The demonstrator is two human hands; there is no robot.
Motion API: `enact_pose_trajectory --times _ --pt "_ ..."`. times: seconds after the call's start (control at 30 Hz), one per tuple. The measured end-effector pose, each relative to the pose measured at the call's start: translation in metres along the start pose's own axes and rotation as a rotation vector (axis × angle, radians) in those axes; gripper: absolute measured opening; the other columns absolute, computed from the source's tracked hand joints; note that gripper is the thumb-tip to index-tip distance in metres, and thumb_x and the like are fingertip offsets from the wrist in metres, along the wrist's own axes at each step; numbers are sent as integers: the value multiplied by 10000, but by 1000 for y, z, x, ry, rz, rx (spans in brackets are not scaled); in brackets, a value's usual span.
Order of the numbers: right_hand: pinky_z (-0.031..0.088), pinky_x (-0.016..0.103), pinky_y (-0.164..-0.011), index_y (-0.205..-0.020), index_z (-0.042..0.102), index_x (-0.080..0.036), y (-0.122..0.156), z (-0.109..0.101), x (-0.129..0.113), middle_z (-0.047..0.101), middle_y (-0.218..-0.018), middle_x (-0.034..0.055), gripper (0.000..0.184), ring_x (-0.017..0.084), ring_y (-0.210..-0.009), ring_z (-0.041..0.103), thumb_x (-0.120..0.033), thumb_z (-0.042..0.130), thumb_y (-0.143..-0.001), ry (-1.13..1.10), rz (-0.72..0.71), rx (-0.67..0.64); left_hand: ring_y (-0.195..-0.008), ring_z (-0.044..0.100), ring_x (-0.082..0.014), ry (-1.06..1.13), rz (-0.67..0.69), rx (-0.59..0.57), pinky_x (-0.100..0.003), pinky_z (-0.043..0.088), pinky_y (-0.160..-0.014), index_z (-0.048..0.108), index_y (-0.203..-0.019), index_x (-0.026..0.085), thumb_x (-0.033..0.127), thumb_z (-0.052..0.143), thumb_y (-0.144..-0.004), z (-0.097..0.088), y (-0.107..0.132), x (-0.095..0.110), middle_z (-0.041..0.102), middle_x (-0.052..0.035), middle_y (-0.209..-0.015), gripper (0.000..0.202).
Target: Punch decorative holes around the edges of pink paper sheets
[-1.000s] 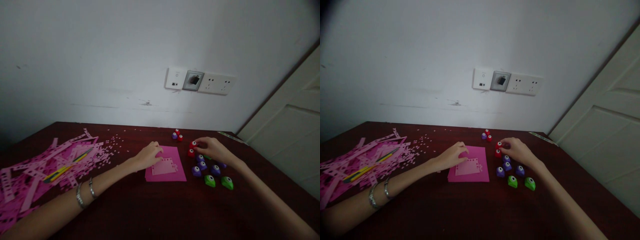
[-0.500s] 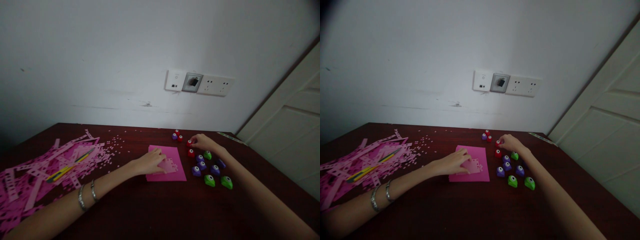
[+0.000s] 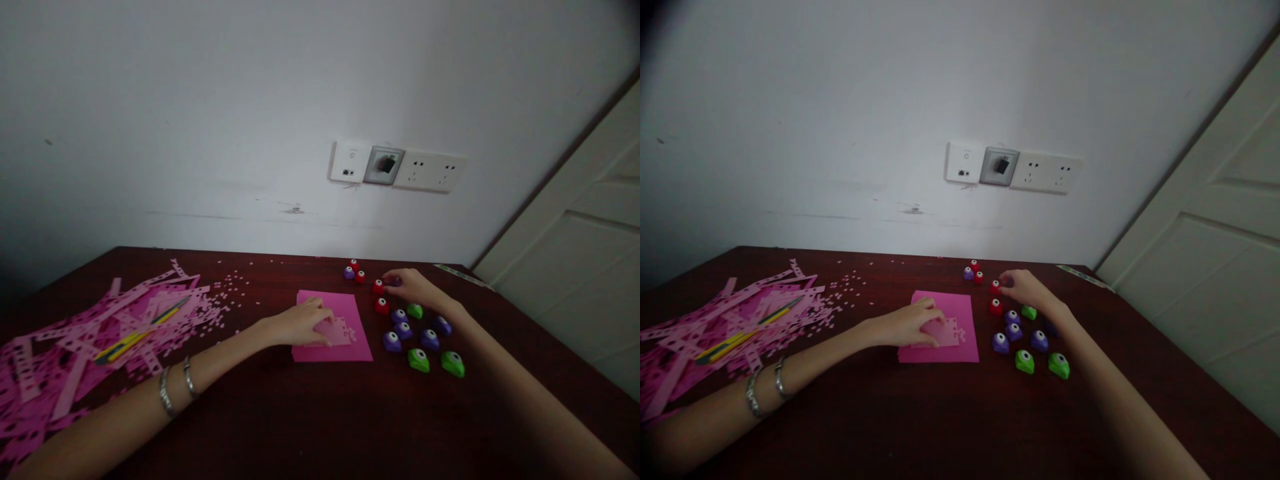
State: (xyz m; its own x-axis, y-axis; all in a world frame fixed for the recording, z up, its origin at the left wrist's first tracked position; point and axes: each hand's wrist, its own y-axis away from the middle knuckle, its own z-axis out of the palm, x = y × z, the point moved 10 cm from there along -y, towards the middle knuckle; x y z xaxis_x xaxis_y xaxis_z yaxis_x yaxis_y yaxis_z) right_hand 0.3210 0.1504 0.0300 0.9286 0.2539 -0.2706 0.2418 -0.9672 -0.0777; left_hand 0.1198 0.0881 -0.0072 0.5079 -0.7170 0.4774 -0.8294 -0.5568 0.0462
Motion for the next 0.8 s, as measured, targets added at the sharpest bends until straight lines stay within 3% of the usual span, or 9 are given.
enact_pose_trajectory --times 0.23,0.33,0.43,0.57,0.67,0.8 --pt "499 368 -775 -990 656 -165 58 -24 -32 676 -991 95 264 230 -872 628 -301 521 -809 -57 -69 129 -854 495 -178 32 14 5 -278 384 -744 559 -1085 189 433 641 -729 -3 3 4 516 -71 -1006 440" --pt "486 382 -808 -996 656 -180 80 -27 -42 672 -989 88 263 235 -908 615 -317 512 -824 -65 -81 158 -890 494 -185 54 61 81 -294 379 -783 582 -1019 187 448 564 -784 -16 -5 6 545 -66 -978 351" --pt "490 365 -790 -1000 656 -201 95 -22 -52 671 -963 74 254 219 -871 619 -316 506 -831 -89 -114 139 -871 503 -192 5 75 235 -312 370 -793 615 -924 166 415 560 -781 -40 -28 -6 587 -70 -911 292" --pt "492 342 -769 -971 660 -198 106 -16 -69 675 -934 69 229 209 -851 621 -292 495 -843 -125 -141 107 -748 531 -164 -8 -44 358 -278 380 -700 633 -876 155 338 611 -722 -59 -76 -42 618 -49 -815 240" --pt "482 339 -795 -953 660 -193 110 -13 -82 675 -937 70 205 212 -881 615 -265 502 -844 -131 -157 88 -707 543 -158 30 -187 385 -266 386 -645 625 -928 145 385 625 -706 -59 -108 -70 633 -55 -826 327" --pt "478 339 -795 -946 660 -202 110 -9 -91 668 -918 67 194 210 -879 611 -250 497 -854 -124 -177 43 -710 557 -176 16 -225 365 -276 388 -632 645 -889 143 423 671 -646 -52 -135 -77 650 -78 -819 372"
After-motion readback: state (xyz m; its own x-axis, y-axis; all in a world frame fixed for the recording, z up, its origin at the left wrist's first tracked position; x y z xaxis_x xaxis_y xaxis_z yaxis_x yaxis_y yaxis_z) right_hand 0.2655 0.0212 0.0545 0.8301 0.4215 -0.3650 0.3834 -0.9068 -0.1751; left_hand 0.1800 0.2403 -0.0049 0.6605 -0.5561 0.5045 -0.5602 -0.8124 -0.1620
